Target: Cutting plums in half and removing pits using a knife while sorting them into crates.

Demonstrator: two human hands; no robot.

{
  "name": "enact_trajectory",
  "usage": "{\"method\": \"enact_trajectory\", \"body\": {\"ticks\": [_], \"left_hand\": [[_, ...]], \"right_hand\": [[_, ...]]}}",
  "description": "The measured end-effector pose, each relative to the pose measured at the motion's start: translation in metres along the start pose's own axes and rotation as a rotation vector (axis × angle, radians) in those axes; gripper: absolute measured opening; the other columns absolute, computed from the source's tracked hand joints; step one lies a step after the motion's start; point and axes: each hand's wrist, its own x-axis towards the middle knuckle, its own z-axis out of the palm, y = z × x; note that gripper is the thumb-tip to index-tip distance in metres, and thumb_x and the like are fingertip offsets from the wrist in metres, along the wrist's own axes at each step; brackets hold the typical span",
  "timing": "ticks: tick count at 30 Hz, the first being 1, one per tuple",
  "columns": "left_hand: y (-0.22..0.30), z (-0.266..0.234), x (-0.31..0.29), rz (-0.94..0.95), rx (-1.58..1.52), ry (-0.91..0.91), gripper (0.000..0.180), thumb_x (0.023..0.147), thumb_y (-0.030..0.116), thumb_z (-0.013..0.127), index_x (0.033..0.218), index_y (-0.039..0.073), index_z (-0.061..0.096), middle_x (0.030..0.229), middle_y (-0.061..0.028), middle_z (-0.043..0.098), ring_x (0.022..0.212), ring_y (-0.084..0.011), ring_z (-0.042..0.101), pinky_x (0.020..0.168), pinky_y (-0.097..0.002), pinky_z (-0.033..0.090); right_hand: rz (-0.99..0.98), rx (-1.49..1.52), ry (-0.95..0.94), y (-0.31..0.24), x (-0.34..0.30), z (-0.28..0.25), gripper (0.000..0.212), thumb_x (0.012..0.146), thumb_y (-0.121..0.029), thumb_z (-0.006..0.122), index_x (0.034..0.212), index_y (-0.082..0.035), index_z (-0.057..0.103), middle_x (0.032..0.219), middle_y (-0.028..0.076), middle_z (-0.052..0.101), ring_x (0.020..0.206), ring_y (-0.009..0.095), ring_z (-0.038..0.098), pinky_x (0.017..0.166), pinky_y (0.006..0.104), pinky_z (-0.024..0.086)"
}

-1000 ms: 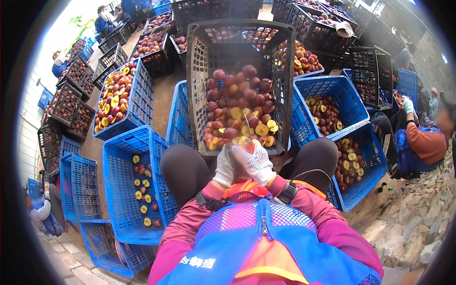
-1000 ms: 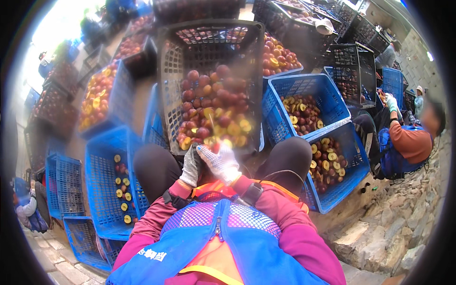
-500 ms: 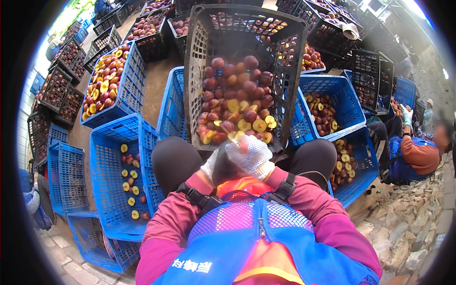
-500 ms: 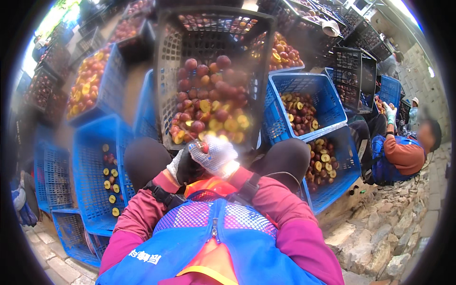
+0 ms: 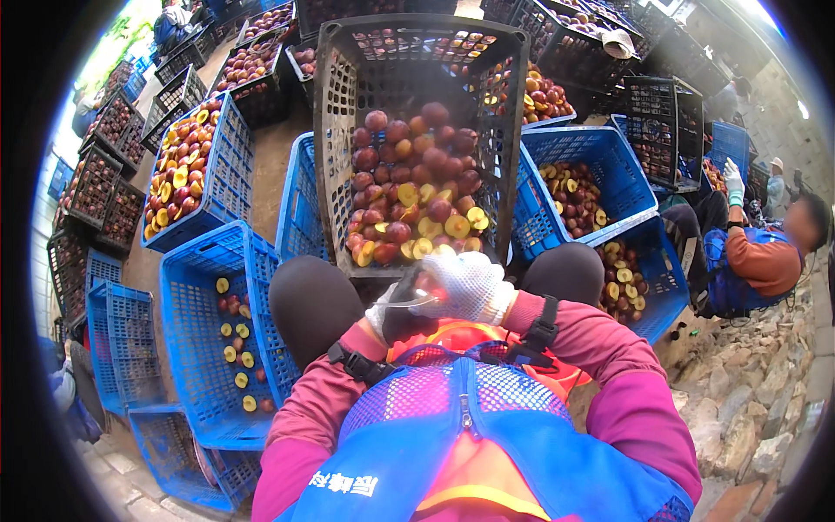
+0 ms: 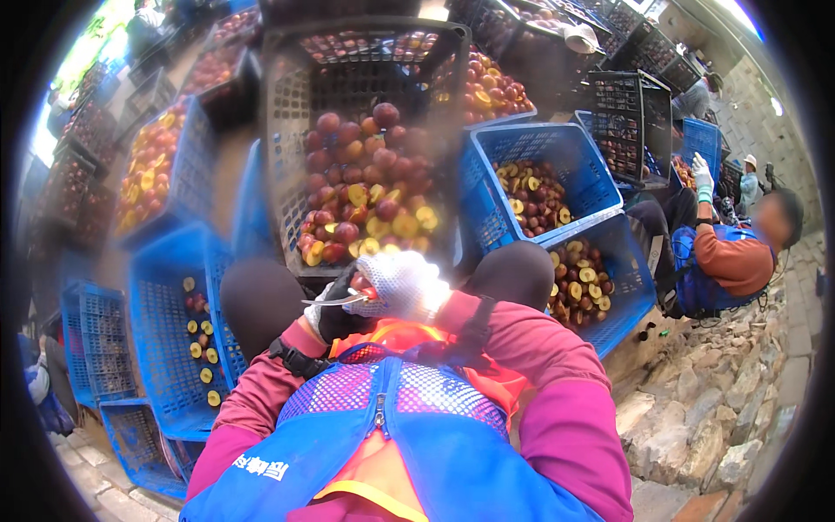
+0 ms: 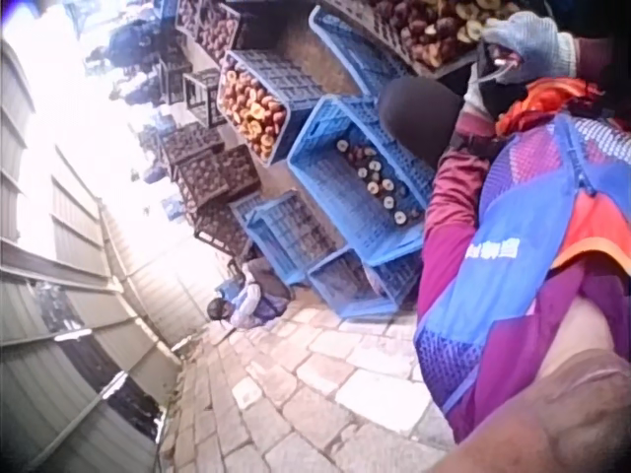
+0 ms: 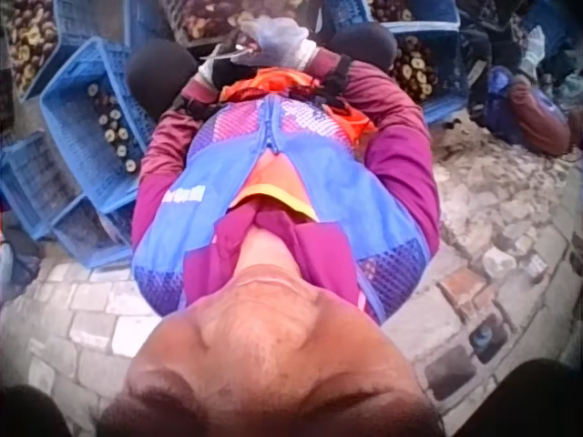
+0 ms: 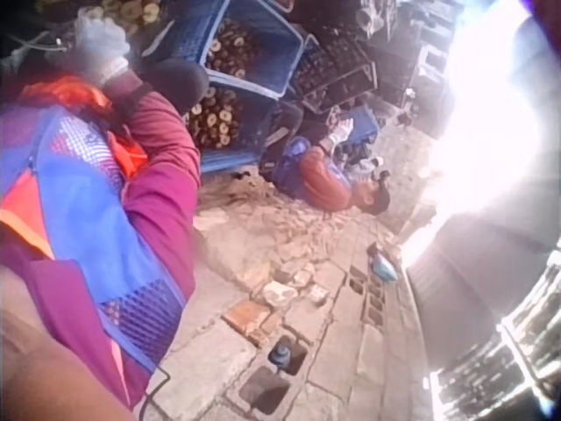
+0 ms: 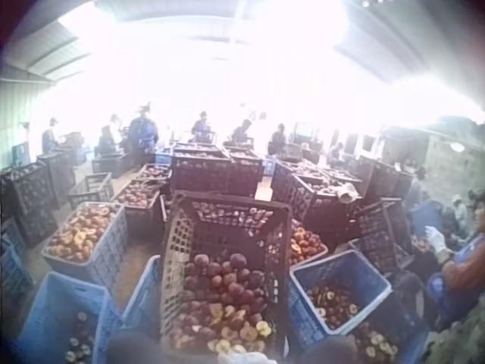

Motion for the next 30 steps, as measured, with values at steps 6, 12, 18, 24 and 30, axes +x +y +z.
{"method": "enact_trajectory", "body": {"ticks": [6,12,18,24,30], "left_hand": [[0.043,0.036,0.03,0.006,-0.222,0.273,0.036,0.107,0.026,0.067,0.137,0.007,0.069,0.118,-0.0067,0.076,0.101,-0.0195,0.073,0.088,-0.0357,0.061],[-0.015,-0.004,0.039,0.115,0.16,0.442,0.044,0.104,0.038,0.068,0.135,0.007,0.066,0.122,-0.0121,0.075,0.113,-0.0305,0.073,0.1,-0.0435,0.057],[-0.049,-0.03,0.042,0.099,1.202,0.782,0.026,0.11,0.014,0.057,0.133,0.004,0.066,0.112,-0.0125,0.076,0.102,-0.03,0.073,0.088,-0.0393,0.058],[0.006,-0.013,0.038,0.105,0.321,0.829,0.029,0.11,0.021,0.055,0.134,0.011,0.067,0.121,-0.0081,0.071,0.103,-0.0194,0.069,0.085,-0.0333,0.057],[0.129,0.045,-0.001,0.217,-0.521,0.624,0.057,0.114,0.065,0.048,0.121,0.011,0.066,0.089,-0.0011,0.068,0.067,-0.014,0.064,0.059,-0.0337,0.056]], "right_hand": [[0.211,-0.026,0.138,-0.004,-0.001,0.046,0.047,0.088,-0.056,0.085,0.098,-0.012,0.071,0.085,0.017,0.069,0.073,0.04,0.073,0.062,0.0522,0.058],[0.283,0.018,0.16,-0.004,0.013,0.082,0.04,0.097,-0.05,0.076,0.109,-0.012,0.072,0.095,0.019,0.073,0.083,0.041,0.074,0.072,0.052,0.058],[0.137,-0.061,0.22,0.008,0.018,0.097,0.032,0.107,-0.038,0.066,0.124,-0.012,0.073,0.104,0.021,0.075,0.09,0.04,0.075,0.079,0.0508,0.059],[0.167,0.317,0.322,0.008,0.012,0.067,0.036,0.114,-0.032,0.057,0.142,-0.012,0.066,0.1,0.018,0.074,0.079,0.034,0.073,0.072,0.0463,0.06],[0.594,1.191,0.136,0.012,0.008,0.008,0.059,0.113,-0.063,0.048,0.138,-0.013,0.066,0.081,0.006,0.065,0.056,0.018,0.059,0.049,0.0359,0.05]]}}
